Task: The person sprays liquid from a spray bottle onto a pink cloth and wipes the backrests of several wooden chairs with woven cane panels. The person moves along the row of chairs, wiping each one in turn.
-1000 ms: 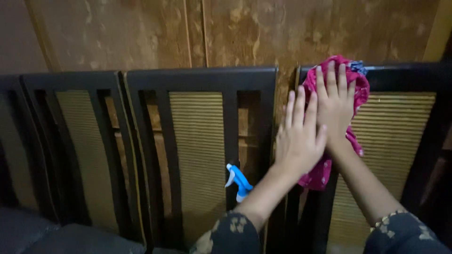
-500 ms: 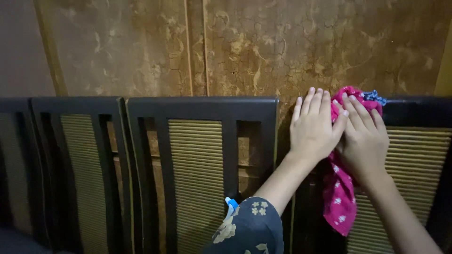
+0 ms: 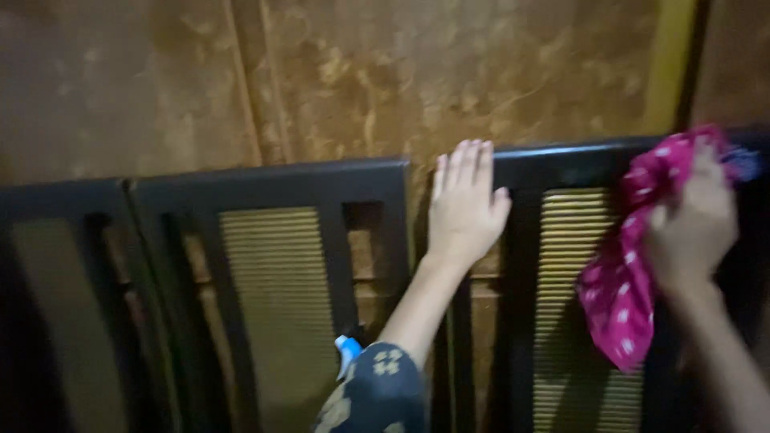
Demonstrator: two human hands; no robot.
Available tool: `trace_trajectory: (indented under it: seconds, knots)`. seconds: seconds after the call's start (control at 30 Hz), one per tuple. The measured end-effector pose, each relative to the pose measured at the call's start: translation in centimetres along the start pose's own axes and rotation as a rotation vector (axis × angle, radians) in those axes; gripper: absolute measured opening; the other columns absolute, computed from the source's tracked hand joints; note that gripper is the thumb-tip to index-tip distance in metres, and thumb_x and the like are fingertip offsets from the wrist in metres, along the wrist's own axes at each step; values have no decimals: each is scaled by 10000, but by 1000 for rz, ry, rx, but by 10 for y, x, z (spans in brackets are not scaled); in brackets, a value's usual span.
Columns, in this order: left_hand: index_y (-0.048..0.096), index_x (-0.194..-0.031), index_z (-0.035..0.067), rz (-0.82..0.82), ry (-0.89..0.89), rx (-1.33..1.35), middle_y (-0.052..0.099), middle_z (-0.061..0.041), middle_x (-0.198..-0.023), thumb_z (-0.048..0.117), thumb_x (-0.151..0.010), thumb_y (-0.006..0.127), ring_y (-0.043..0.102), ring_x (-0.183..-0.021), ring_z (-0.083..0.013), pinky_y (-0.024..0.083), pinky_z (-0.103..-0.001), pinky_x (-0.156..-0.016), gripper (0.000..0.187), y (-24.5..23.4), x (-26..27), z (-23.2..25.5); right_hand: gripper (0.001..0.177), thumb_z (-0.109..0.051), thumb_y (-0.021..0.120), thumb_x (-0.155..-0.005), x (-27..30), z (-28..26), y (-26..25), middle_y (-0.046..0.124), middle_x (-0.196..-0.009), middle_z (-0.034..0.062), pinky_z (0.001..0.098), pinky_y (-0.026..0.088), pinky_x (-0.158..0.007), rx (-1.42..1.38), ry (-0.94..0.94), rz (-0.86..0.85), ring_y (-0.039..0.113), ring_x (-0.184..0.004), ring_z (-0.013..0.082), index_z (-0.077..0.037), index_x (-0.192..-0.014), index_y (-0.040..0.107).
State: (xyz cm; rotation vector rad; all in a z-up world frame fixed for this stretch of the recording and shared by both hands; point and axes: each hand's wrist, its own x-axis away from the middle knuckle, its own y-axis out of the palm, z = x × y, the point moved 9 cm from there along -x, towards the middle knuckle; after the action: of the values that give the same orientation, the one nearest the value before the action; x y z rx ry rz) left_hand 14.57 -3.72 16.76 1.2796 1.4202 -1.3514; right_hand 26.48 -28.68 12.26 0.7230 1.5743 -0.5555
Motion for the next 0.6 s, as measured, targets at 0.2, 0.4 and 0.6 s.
trace_trajectory:
  seconds: [0.2, 0.4, 0.6]
  knots:
    - [487, -1455, -56, 35, -17, 20, 522, -212, -1496, 234, -892, 579, 409, -1470, -365, 215, -541, -1280, 640, -3, 1, 3, 501, -241, 615, -988, -22, -106, 41, 541, -1523, 162, 488, 329, -1147, -207, -104, -65, 469, -1438, 327, -54, -1452, 585]
    - [549, -1390, -19, 63, -95, -3, 569, -193, -1436, 294, -983, 528, 458, -1425, -342, 254, -532, -1250, 514, -3, -5, 2, 625, -271, 693, -915, -34, -149, 35, 517, -1567, 139, 519, 333, -1187, -53, -363, -98, 471, -1462, 295, -96, -1497, 548]
    - [506, -1465, -47, 131, -42, -139, 544, -212, -1458, 447, -1034, 521, 437, -1443, -344, 231, -544, -1255, 656, 14, 2, 0, 540, -123, 525, -979, -50, -7, 10, 486, -1617, 198, 518, 332, -1224, -103, -136, -108, 405, -1546, 341, -13, -1507, 541]
